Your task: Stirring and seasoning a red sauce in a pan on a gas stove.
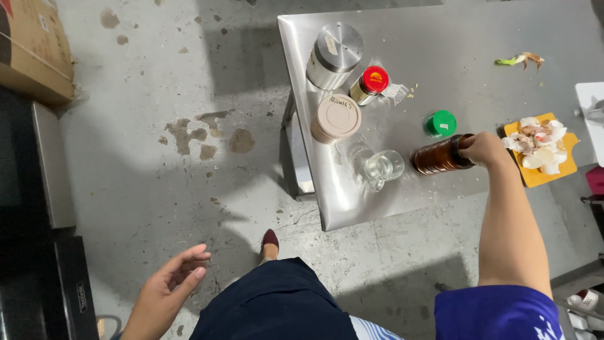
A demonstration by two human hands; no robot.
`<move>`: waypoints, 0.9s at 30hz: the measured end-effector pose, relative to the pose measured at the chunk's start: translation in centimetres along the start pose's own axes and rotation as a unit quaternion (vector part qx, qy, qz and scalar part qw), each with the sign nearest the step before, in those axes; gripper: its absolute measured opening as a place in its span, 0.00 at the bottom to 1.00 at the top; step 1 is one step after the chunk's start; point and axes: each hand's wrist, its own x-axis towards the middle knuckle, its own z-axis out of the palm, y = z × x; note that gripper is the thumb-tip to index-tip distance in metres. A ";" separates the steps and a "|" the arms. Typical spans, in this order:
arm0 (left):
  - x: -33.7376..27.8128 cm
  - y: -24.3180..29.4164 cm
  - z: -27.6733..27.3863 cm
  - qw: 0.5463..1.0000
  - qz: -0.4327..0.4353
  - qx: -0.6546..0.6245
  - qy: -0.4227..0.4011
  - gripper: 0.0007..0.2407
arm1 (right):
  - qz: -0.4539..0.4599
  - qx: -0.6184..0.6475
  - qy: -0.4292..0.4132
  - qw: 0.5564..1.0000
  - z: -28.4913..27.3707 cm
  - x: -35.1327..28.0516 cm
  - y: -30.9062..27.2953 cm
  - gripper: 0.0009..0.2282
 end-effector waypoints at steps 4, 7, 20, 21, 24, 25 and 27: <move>-0.9 1.2 -0.2 0.999 -0.027 0.024 0.020 0.19 | -0.034 0.087 0.124 0.988 0.5 -1.5 1.1 0.12; -2.3 0.0 -1.3 0.999 0.002 0.007 0.034 0.19 | -0.020 0.095 0.182 0.978 0.5 -2.2 0.9 0.12; -14.9 -15.7 -10.6 0.957 0.139 -0.169 0.191 0.19 | -0.220 0.586 0.005 0.780 0.3 -4.2 -14.2 0.09; -16.8 -17.0 -11.3 0.947 0.139 -0.176 0.229 0.19 | -0.250 0.581 -0.020 0.775 0.4 -3.7 -20.0 0.09; -23.1 -20.1 -13.7 0.918 0.164 -0.218 0.288 0.19 | -0.331 0.480 -0.103 0.806 2.5 -4.5 -38.1 0.12; -25.5 -20.8 -14.5 0.909 0.161 -0.221 0.313 0.19 | -0.383 0.458 -0.140 0.790 3.4 -5.9 -44.3 0.12; -30.1 -22.4 -15.4 0.892 0.154 -0.231 0.357 0.19 | -0.446 0.425 -0.189 0.765 4.5 -11.9 -55.4 0.12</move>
